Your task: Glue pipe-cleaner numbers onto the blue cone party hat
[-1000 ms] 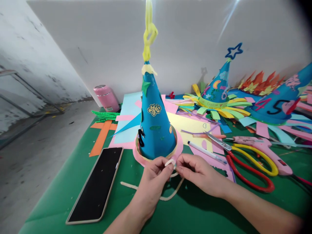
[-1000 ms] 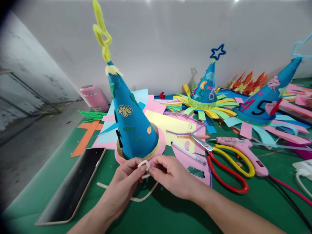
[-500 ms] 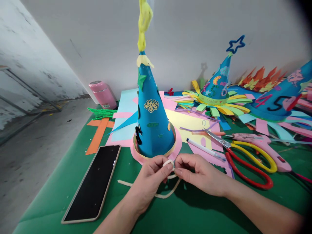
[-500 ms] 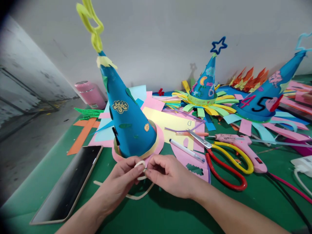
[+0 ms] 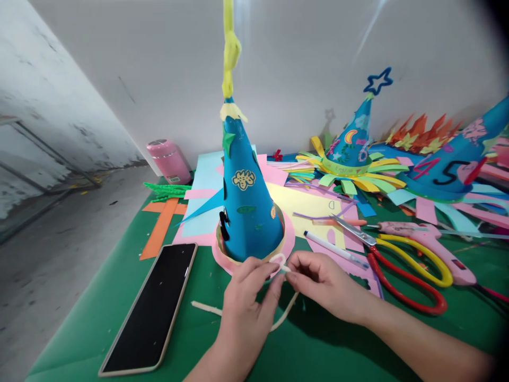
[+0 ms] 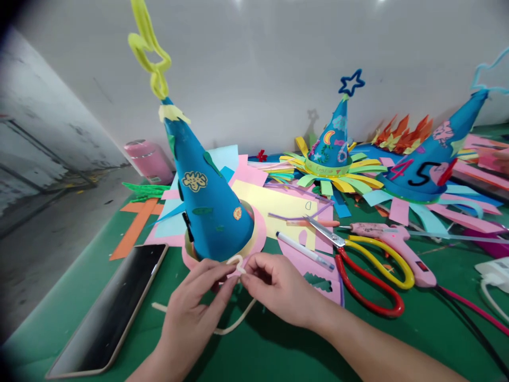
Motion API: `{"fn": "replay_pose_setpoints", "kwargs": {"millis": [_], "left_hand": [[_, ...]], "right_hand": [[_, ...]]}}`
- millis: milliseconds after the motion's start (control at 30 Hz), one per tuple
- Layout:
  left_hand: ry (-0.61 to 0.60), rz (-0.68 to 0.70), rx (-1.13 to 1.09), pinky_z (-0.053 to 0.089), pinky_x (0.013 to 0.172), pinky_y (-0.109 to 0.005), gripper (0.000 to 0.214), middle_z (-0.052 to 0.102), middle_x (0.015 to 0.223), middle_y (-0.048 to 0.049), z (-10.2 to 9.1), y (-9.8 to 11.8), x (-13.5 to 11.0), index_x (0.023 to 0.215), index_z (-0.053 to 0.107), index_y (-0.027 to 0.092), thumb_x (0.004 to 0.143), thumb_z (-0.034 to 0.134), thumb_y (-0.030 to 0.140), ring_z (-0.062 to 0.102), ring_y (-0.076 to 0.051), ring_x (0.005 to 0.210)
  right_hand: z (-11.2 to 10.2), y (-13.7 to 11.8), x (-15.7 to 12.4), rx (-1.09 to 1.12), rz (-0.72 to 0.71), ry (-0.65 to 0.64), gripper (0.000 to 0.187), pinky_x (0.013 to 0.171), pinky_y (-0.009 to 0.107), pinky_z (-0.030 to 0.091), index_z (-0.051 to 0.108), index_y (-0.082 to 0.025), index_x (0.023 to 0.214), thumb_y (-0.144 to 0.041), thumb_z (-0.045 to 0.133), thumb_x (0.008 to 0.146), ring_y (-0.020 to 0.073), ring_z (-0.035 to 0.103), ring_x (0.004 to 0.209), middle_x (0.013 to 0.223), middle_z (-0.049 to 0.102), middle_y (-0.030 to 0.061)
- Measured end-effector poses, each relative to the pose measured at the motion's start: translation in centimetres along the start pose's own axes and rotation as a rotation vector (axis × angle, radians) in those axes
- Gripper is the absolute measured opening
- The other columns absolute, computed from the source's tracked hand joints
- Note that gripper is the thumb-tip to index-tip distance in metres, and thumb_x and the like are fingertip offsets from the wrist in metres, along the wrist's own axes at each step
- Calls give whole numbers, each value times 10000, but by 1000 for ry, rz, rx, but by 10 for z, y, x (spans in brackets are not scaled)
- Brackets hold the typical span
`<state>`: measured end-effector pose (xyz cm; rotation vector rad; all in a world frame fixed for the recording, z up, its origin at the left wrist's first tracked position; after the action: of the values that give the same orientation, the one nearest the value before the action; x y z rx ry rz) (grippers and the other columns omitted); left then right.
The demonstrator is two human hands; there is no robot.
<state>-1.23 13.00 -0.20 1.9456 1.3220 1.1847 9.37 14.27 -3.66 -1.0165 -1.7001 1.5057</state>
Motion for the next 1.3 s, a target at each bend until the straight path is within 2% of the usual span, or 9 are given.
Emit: {"fn": "replay_pose_setpoints", "kwargs": {"millis": [133, 367, 533, 733, 1067, 1300], "left_hand": [[-101, 129, 121, 424, 653, -275, 234, 584, 828, -96, 8, 3, -1, 961, 614, 145, 756, 503, 126, 551, -186, 749], [-165, 299, 277, 401, 648, -293, 210, 585, 779, -81, 12, 15, -2, 938, 597, 145, 774, 473, 104, 542, -185, 738], [-191, 415, 430, 390, 573, -293, 182, 564, 685, -74, 14, 26, -4, 863, 601, 115, 796, 432, 124, 507, -168, 634], [-201, 523, 507, 412, 571, -297, 219, 577, 695, -72, 17, 31, -5, 852, 577, 124, 826, 360, 131, 513, -166, 647], [-287, 545, 520, 402, 541, -309, 242, 544, 659, -71, 26, 29, -8, 816, 579, 96, 821, 337, 102, 479, -171, 618], [-356, 481, 497, 377, 581, -322, 194, 525, 718, -62, 30, 20, -12, 807, 549, 115, 818, 360, 77, 437, -173, 660]], "right_hand": [[2, -8, -3, -180, -65, -45, 175, 466, 196, 267, 436, -176, 674, -237, 420, 838, 80, 318, 523, 587, 366, -49], [-3, -19, -5, -471, -177, -60, 153, 490, 201, 299, 474, -180, 720, -244, 416, 846, 89, 393, 549, 630, 452, -27], [-1, -21, -6, -560, -212, -82, 174, 497, 209, 304, 468, -183, 691, -250, 416, 843, 100, 407, 556, 625, 477, -16], [1, -18, -6, -589, -194, -147, 170, 509, 198, 306, 448, -179, 702, -236, 395, 854, 94, 410, 568, 641, 472, -19], [3, -12, -6, -642, -175, -189, 188, 518, 200, 292, 399, -184, 681, -252, 387, 856, 93, 393, 567, 632, 444, -25], [1, -10, -5, -646, -160, -177, 188, 505, 197, 281, 391, -185, 679, -255, 395, 853, 84, 387, 558, 624, 439, -34]]}}
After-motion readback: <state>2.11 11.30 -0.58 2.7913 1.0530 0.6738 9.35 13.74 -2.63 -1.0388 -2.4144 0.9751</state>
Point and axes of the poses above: each hand's wrist, its own x-axis towards the middle knuckle, its own z-axis out of the palm, y = z × x, the point moved 8 cm from there along x, towards the middle knuckle
